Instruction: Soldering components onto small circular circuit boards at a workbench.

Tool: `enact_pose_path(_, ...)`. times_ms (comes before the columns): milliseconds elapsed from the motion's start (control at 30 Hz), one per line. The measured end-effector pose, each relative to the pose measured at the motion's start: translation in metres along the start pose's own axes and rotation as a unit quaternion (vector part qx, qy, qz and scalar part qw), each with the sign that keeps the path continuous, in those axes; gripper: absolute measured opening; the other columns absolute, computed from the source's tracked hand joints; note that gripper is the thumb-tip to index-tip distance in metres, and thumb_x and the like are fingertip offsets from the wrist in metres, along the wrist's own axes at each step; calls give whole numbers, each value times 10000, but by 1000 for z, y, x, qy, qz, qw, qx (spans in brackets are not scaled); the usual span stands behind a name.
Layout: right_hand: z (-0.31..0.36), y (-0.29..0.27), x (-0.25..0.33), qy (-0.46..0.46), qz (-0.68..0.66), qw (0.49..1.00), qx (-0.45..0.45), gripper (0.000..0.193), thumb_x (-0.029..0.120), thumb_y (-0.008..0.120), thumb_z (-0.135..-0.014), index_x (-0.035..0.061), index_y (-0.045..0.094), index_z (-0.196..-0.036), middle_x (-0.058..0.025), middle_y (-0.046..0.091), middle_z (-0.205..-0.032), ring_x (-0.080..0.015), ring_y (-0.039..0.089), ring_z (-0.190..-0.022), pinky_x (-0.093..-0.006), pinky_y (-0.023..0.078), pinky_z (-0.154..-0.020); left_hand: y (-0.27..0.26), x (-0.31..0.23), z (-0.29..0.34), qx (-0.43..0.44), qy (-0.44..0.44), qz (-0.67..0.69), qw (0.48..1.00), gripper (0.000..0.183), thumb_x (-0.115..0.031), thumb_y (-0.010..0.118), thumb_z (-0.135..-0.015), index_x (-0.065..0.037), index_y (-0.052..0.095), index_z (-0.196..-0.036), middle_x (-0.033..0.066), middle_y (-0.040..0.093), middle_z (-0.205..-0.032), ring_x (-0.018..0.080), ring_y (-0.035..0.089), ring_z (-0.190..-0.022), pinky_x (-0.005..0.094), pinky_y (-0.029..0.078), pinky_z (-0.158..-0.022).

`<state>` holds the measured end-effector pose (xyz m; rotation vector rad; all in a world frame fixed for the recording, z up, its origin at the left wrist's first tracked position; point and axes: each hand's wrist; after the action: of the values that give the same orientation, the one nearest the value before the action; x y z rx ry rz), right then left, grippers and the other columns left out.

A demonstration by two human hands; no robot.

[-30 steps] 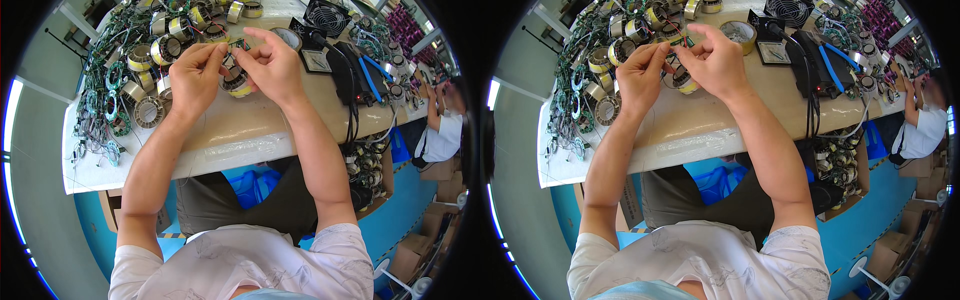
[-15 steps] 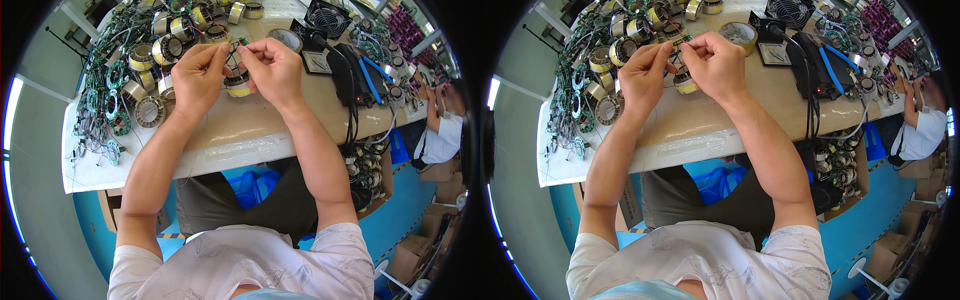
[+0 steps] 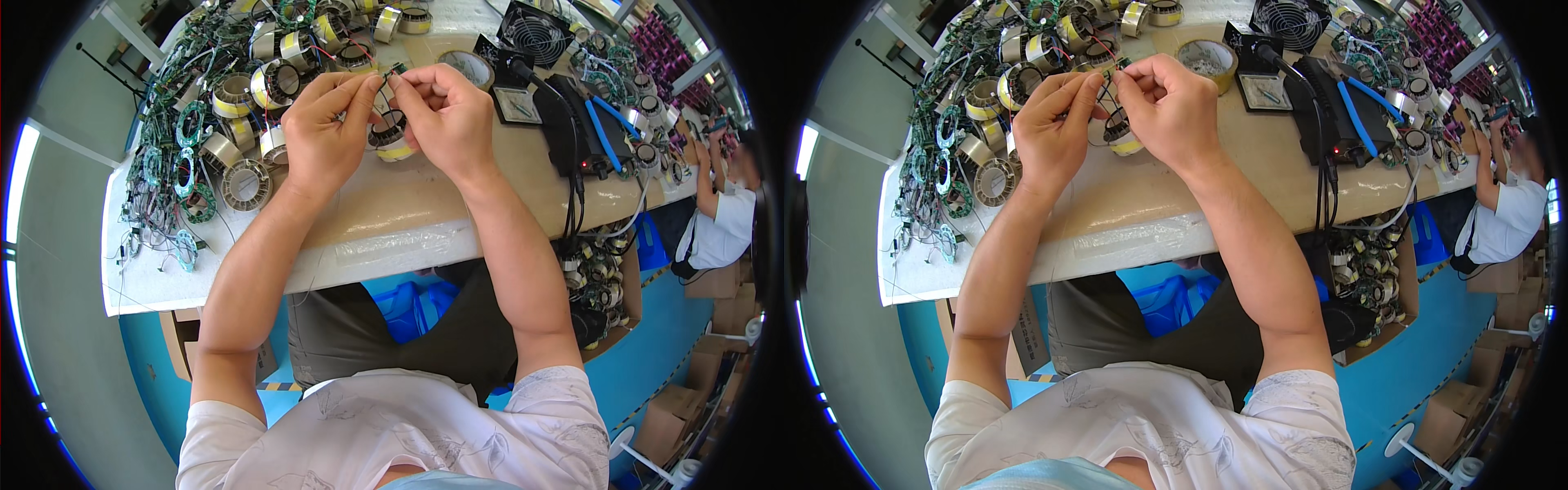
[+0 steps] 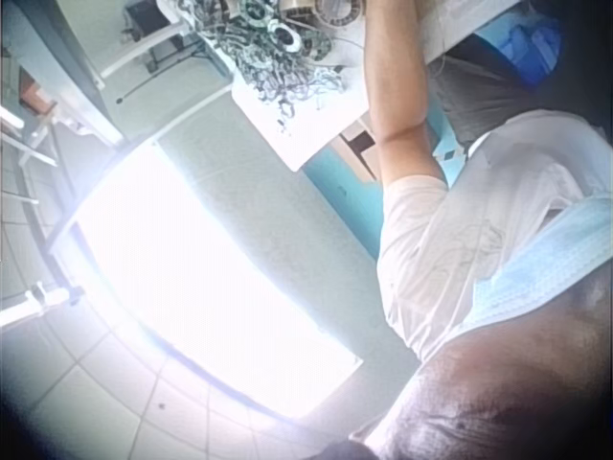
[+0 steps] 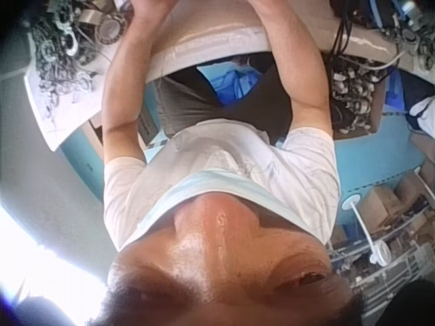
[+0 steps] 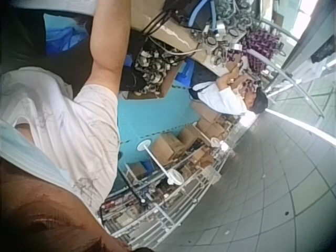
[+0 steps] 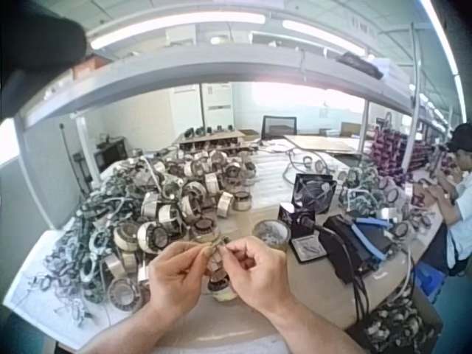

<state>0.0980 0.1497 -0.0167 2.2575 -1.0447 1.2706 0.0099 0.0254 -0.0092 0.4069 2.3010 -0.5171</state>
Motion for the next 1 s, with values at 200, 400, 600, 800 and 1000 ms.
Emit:
enact_pose_path(200, -8, -16, 0, 1, -37, 999, 36, 104, 95, 720, -917, -6, 695, -921, -48, 728, -750, -73, 655, -567, -211, 490, -463, 0, 7, -10, -27, 267, -152, 951, 140, -46, 751, -876, -14, 754, -1012, 102, 690, -931, 206, 685, -708, 296, 543, -560)
enact_pose_path(400, -20, -57, 5, 100, -1, 975, 198, 189, 179, 758, -890, -1, 716, -851, -42, 717, -734, -53, 586, -503, -210, 428, -425, 0, 9, -3, 28, 309, -173, 935, 193, -69, 774, -833, -36, 733, -1018, 96, 679, -924, 241, 682, -687, 347, 557, -565)
enact_pose_path(600, -23, -51, 6, 167, 4, 982, 86, 297, 281, 763, -899, -14, 732, -886, -58, 715, -760, -72, 575, -488, -220, 413, -403, -1, 7, -2, 58, 320, -171, 930, 212, -87, 768, -842, -52, 735, -1049, 82, 682, -931, 245, 676, -682, 352, 551, -562)
enact_pose_path(800, -21, -46, 7, 190, -88, 969, 132, 279, 197, 755, -905, -23, 738, -1076, -32, 693, -768, -72, 589, -537, -213, 419, -399, -2, 6, -1, 64, 310, -155, 936, 209, -90, 759, -852, -55, 743, -1058, 79, 684, -938, 246, 677, -681, 354, 553, -566)
enact_pose_path(1000, -22, -48, 5, 174, -93, 972, 128, 248, 141, 751, -899, -32, 735, -1077, -66, 729, -824, -70, 594, -552, -214, 434, -402, 2, 2, -2, 56, 307, -158, 937, 249, -111, 774, -845, -40, 738, -1081, 91, 692, -965, 253, 680, -681, 352, 556, -566)
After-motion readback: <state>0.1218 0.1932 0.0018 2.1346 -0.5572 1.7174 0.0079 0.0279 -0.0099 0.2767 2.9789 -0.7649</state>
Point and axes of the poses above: each hand's wrist, its own z-axis away from the middle knuckle, its own y-axis out of the palm, x = y × z
